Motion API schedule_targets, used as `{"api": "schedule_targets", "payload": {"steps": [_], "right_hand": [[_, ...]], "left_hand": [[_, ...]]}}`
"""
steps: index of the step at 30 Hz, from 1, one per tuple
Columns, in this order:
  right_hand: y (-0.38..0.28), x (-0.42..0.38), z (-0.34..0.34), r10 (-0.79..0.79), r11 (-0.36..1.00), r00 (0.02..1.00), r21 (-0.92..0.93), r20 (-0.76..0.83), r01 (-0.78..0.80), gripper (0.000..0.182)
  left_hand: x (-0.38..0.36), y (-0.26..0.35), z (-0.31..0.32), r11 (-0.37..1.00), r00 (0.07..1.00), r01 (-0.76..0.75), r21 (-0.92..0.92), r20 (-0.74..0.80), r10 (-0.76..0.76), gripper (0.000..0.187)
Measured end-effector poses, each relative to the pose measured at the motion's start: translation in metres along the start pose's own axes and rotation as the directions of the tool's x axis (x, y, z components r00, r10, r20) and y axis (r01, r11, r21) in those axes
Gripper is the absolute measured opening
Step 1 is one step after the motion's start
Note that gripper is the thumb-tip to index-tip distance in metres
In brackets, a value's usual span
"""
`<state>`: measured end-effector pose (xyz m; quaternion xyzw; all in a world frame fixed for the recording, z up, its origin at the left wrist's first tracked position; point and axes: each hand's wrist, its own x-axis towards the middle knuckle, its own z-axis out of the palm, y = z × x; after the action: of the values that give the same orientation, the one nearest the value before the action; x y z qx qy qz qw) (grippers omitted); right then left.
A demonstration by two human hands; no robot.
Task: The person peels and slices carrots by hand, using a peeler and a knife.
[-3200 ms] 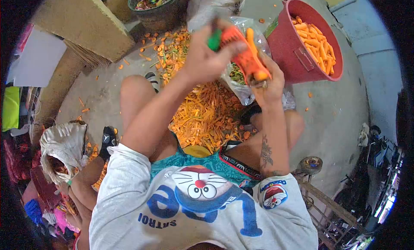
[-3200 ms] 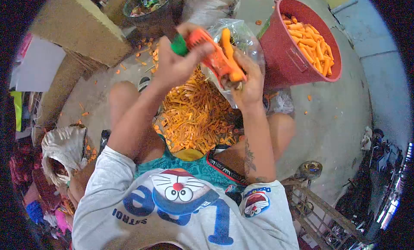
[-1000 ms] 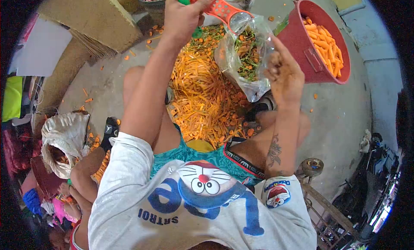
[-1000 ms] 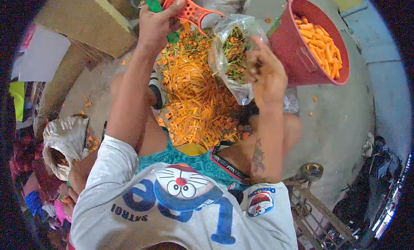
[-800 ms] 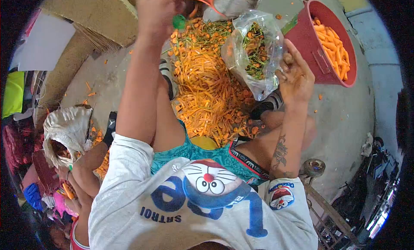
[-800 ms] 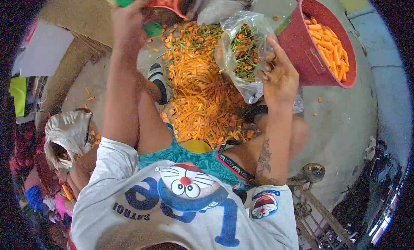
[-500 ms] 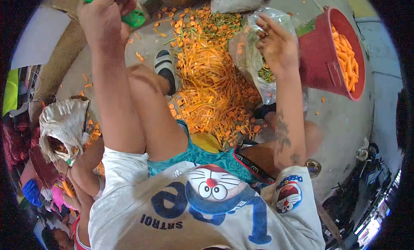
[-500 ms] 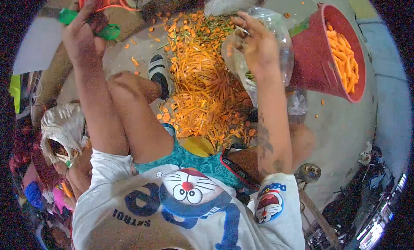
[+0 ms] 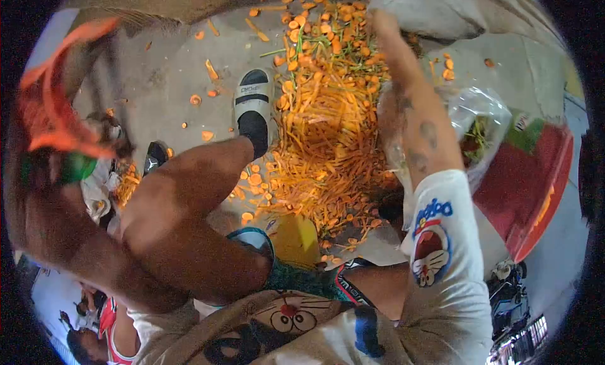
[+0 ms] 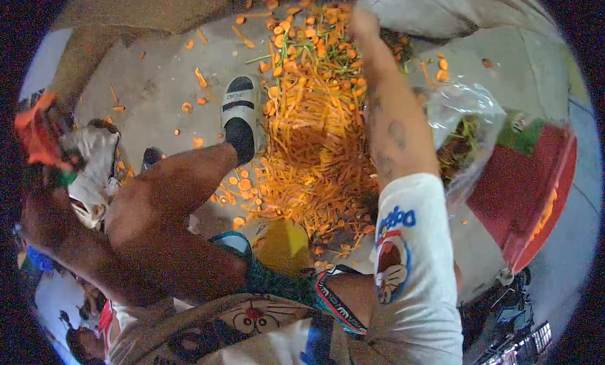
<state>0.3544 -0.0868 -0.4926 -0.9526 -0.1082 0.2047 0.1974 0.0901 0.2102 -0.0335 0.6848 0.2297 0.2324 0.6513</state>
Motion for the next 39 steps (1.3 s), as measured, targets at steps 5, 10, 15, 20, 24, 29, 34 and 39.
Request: {"api": "schedule_targets", "payload": {"steps": [5, 10, 15, 20, 24, 29, 34, 39], "right_hand": [[-0.017, 0.006, -0.006, 0.174, 0.712, 0.983, 0.696, -0.050, -0.091, 0.047], [-0.009, 0.030, 0.031, 0.278, 0.333, 0.949, 0.911, 0.150, -0.241, 0.045], [-0.012, 0.057, 0.059, 0.289, -0.115, 0.896, 0.941, 0.338, -0.318, 0.043], [-0.008, 0.061, 0.069, 0.244, -0.526, 0.834, 0.790, 0.495, -0.315, 0.042], [-0.008, 0.069, 0.063, 0.158, -0.778, 0.807, 0.575, 0.570, -0.254, 0.042], [-0.012, 0.060, 0.045, 0.011, -0.966, 0.801, 0.214, 0.598, -0.146, 0.042], [0.051, 0.128, 0.078, -0.170, -0.975, 0.840, -0.209, 0.515, -0.069, 0.044], [-0.011, 0.121, 0.018, -0.071, -0.748, 0.731, -0.521, 0.679, 0.411, 0.044]], "left_hand": [[0.040, -0.051, 0.042, 0.991, 0.995, 0.089, 0.096, 0.029, -0.092, 0.041], [0.084, -0.130, 0.122, 0.978, 0.988, 0.138, 0.159, 0.043, -0.146, 0.041], [0.107, -0.162, 0.123, 0.966, 0.986, 0.145, 0.214, 0.055, -0.160, 0.041], [0.112, -0.174, 0.122, 0.959, 0.982, 0.149, 0.243, 0.079, -0.173, 0.041], [0.110, -0.166, 0.123, 0.961, 0.983, 0.124, 0.246, 0.099, -0.152, 0.041], [0.081, -0.110, 0.080, 0.968, 0.985, 0.067, 0.241, 0.137, -0.102, 0.041], [0.073, -0.079, 0.076, 0.973, 0.981, -0.049, 0.225, 0.194, 0.005, 0.042], [0.069, -0.088, 0.102, 0.970, 0.970, -0.066, 0.234, 0.241, 0.008, 0.042]]}}
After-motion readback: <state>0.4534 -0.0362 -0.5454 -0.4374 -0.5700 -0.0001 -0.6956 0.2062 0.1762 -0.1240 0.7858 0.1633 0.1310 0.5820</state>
